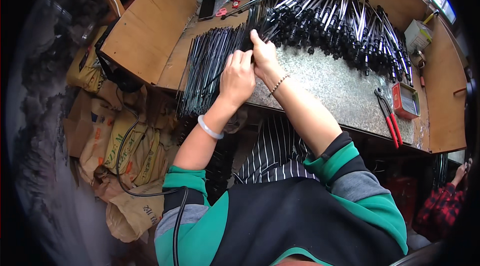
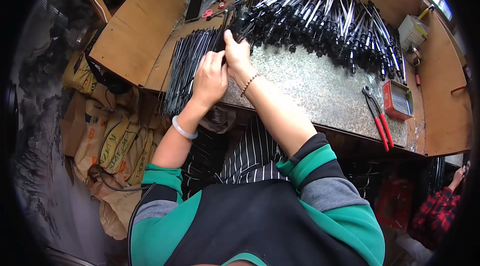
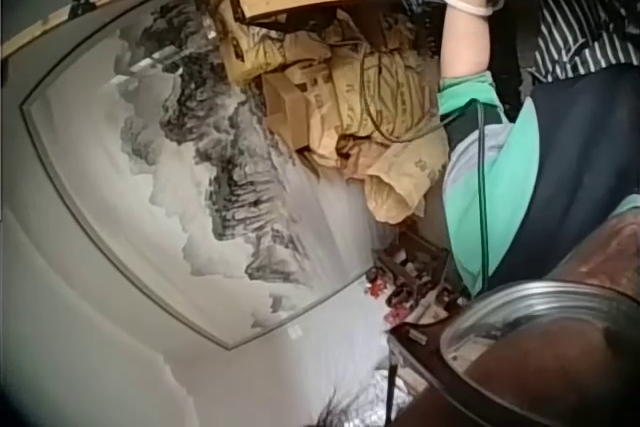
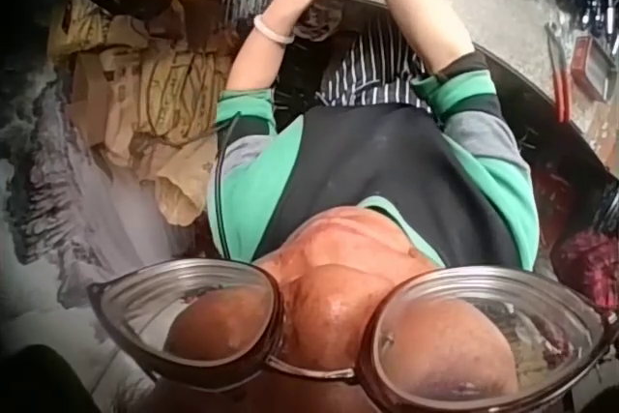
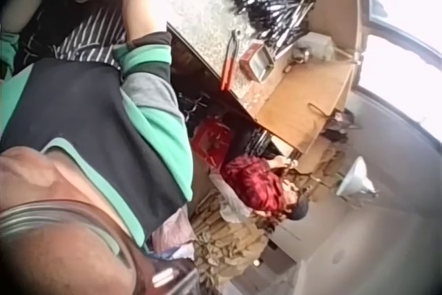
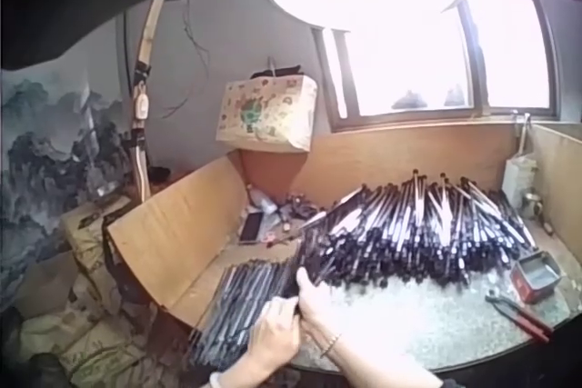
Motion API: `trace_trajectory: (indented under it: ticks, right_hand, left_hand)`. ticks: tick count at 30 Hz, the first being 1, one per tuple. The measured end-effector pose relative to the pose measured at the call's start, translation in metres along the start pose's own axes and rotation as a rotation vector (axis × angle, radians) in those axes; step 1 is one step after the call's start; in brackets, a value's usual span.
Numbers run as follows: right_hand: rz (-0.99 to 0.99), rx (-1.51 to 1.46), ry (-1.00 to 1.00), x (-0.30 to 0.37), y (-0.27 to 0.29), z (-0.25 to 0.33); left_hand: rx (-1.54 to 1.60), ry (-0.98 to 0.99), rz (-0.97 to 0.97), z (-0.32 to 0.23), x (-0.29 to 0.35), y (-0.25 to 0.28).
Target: Assembling and securing bundles of black plastic rods using pliers at a workbench.
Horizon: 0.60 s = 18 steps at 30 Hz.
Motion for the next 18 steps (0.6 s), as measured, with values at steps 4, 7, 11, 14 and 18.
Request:
trace_trajectory:
  ticks: [4,7,11,14,18]
  right_hand:
    - [-0.029,-0.183,-0.197,-0.004,0.012,-0.008]
    - [0.083,-0.185,-0.163,-0.004,0.003,0.011]
    - [0.061,-0.002,-0.010,0.006,-0.006,0.072]
    - [0.096,0.051,0.031,0.008,-0.002,0.126]
    - [0.142,0.079,-0.049,0.017,-0.007,0.126]
  left_hand:
    - [0.198,0.057,-0.009,0.010,0.026,0.029]
    - [0.285,0.289,-0.151,0.051,0.047,0.046]
    - [0.063,0.224,0.056,0.067,0.070,0.027]
    - [-0.158,0.066,0.131,0.035,0.057,0.018]
    - [-0.360,0.013,0.360,0.049,0.059,-0.034]
Point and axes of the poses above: each hand's wrist, its own x-axis away from the middle knuckle, its own y-axis out of the back of the hand, z = x × y, the point moved 9 cm from there along -x, towards the middle knuckle, and after that the axes turned 2 degrees about -x, right-handed, at the moved point
